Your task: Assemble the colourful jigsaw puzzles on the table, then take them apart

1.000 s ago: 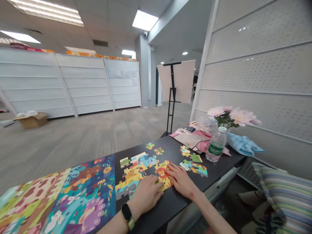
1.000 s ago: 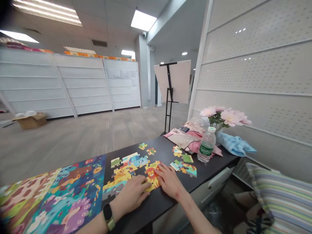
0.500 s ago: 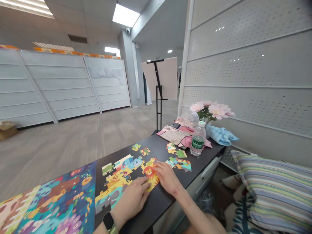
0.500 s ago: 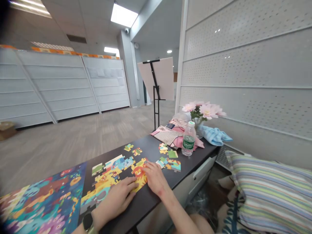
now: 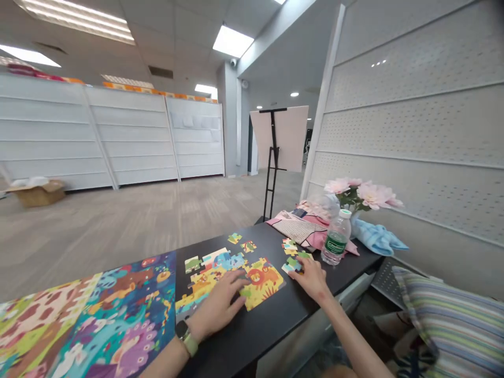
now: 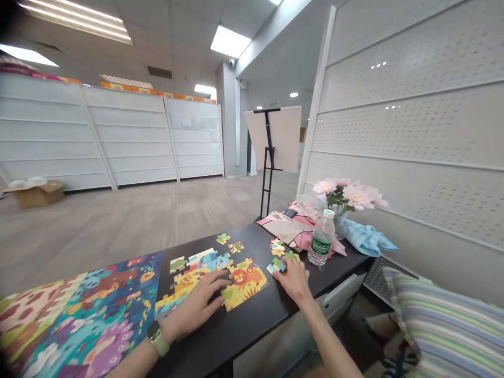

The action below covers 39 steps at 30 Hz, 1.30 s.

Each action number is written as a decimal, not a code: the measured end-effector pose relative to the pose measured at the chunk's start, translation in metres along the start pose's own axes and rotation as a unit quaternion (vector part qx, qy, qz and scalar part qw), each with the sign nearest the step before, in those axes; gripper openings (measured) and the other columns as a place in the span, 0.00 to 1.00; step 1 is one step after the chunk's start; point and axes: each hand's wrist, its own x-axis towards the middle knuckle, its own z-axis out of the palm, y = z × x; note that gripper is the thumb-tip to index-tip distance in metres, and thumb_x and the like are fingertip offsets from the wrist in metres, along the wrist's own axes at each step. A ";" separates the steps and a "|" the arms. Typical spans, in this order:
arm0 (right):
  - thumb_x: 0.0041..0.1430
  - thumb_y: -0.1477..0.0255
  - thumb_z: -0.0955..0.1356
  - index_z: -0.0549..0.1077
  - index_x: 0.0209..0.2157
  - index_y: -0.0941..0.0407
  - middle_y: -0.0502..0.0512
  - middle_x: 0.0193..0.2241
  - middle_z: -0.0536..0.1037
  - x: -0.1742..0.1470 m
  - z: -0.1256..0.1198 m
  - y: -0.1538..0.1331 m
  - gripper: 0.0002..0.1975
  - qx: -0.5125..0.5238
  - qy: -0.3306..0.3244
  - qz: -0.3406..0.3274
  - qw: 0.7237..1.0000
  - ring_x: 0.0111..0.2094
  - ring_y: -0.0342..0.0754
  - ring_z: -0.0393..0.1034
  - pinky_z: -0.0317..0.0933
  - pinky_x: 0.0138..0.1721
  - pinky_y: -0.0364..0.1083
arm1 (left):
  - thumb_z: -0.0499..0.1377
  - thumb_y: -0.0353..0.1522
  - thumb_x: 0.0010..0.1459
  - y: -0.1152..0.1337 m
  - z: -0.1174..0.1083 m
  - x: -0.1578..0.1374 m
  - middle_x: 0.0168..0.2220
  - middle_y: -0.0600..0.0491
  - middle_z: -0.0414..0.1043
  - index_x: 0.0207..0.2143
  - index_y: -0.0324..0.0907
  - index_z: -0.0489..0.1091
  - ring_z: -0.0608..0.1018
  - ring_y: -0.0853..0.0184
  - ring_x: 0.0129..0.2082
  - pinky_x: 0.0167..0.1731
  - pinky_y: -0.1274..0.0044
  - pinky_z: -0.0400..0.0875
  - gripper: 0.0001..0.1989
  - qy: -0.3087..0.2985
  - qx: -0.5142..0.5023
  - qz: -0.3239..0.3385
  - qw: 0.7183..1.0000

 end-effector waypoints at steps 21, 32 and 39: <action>0.43 0.77 0.61 0.83 0.41 0.56 0.59 0.47 0.82 0.058 -0.029 0.056 0.25 -0.019 -0.034 -0.003 0.999 0.52 0.57 0.74 0.63 0.57 0.52 | 0.54 0.32 0.64 -0.046 -0.034 -0.057 0.57 0.47 0.70 0.53 0.49 0.70 0.71 0.54 0.58 0.55 0.61 0.69 0.15 0.053 0.049 -0.107 0.992; 0.43 0.66 0.68 0.82 0.42 0.54 0.59 0.50 0.80 0.030 -0.054 0.071 0.23 0.026 -0.138 -0.036 0.989 0.52 0.59 0.74 0.63 0.57 0.52 | 0.54 0.31 0.64 -0.045 -0.034 -0.059 0.59 0.47 0.68 0.53 0.50 0.70 0.70 0.53 0.59 0.54 0.60 0.69 0.16 0.059 0.043 -0.097 0.993; 0.36 0.58 0.73 0.78 0.38 0.53 0.58 0.36 0.82 0.011 -0.064 0.075 0.24 0.054 -0.154 -0.001 0.987 0.39 0.57 0.75 0.68 0.44 0.50 | 0.55 0.32 0.65 -0.053 -0.049 -0.061 0.59 0.46 0.67 0.53 0.47 0.70 0.70 0.53 0.59 0.56 0.60 0.67 0.15 0.080 0.046 -0.105 0.990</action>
